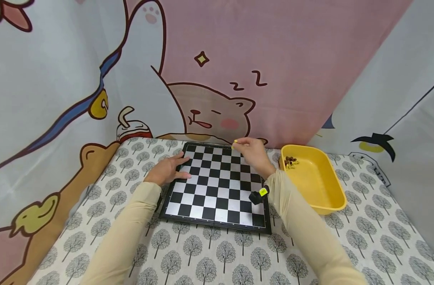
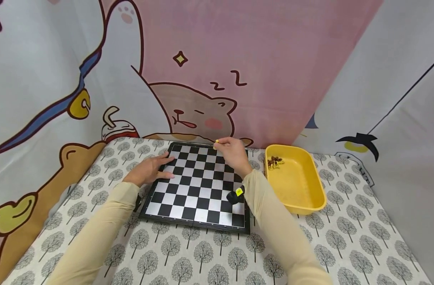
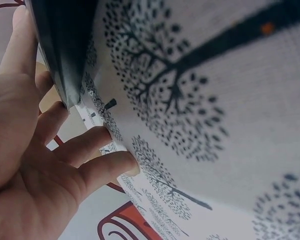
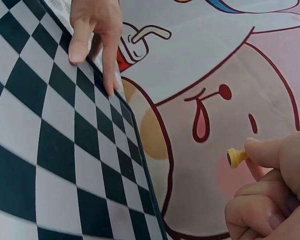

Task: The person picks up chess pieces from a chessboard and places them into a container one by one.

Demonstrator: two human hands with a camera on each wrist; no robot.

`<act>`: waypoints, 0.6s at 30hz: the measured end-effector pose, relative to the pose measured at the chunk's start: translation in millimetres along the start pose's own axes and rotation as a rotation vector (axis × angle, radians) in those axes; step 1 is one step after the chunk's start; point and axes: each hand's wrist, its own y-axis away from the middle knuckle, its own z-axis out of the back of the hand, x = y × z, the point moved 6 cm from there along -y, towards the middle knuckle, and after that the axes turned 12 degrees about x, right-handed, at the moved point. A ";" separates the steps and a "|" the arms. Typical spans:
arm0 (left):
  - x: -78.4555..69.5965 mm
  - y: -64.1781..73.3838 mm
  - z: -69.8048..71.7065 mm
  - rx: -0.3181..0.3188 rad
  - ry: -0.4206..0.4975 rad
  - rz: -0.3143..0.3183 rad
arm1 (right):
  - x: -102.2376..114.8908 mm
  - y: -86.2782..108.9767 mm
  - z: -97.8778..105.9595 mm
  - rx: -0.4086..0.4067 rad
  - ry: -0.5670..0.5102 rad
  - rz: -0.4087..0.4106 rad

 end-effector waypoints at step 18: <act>-1.4 0.4 0.0 0.024 0.011 0.026 | -16.1 29.5 70.0 -0.082 0.111 -0.032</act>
